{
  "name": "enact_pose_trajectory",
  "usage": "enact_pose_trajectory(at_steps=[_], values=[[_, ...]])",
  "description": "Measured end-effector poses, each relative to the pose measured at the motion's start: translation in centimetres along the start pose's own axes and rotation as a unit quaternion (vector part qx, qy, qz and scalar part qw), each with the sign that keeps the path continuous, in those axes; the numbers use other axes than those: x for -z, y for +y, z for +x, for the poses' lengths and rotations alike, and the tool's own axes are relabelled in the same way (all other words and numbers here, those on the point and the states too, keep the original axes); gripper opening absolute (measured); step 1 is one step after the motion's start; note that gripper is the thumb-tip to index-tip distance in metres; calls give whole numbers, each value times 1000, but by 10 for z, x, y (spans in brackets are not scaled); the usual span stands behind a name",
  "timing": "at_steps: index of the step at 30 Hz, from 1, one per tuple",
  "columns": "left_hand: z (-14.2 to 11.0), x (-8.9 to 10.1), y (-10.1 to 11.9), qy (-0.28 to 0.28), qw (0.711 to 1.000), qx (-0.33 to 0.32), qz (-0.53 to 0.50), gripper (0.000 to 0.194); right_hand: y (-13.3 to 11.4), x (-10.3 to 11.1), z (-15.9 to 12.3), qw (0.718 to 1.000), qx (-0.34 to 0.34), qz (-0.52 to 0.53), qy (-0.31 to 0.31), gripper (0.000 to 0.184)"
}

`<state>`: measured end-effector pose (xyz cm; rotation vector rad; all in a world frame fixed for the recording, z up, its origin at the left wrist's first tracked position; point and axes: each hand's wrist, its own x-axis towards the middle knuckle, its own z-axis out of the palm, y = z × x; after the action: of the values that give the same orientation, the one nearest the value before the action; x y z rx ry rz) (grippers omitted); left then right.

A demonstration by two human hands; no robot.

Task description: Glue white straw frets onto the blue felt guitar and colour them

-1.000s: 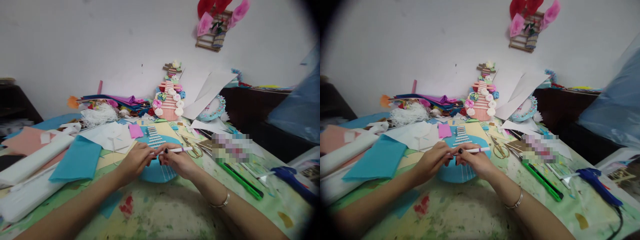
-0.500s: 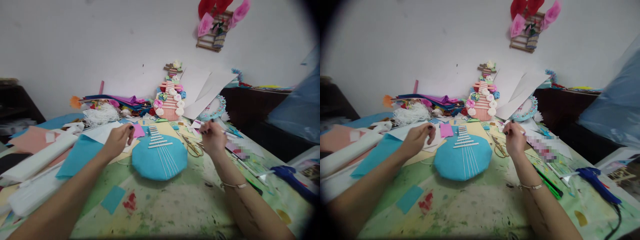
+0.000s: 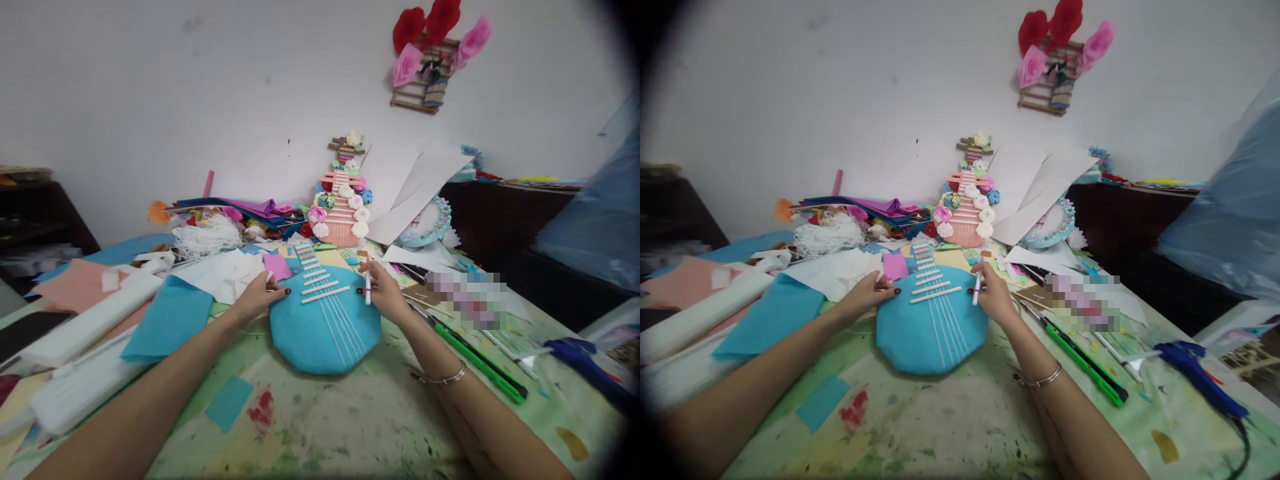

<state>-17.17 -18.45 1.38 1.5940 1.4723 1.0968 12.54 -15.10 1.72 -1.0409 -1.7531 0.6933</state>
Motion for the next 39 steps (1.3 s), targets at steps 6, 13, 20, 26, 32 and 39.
enact_pose_trajectory(at_steps=[6,13,20,26,32,39], values=[[-31,-22,24,-161,978,22,-127,46,-17,32,7,998,49,37,-21,35],[-56,-45,29,-277,946,16,-168,53,-56,26,-19,977,185,-72,75,33],[-61,-47,26,-289,933,-1,-214,52,-71,-11,-57,975,182,57,-114,26],[-62,-44,25,-283,941,-24,-182,50,-76,-15,-55,946,296,36,-122,27],[-61,-44,21,-278,946,-27,-162,52,-83,-13,-57,931,328,-44,-153,40],[-62,-42,26,-279,946,-51,-158,55,-76,-17,-56,921,354,-85,-136,38]])
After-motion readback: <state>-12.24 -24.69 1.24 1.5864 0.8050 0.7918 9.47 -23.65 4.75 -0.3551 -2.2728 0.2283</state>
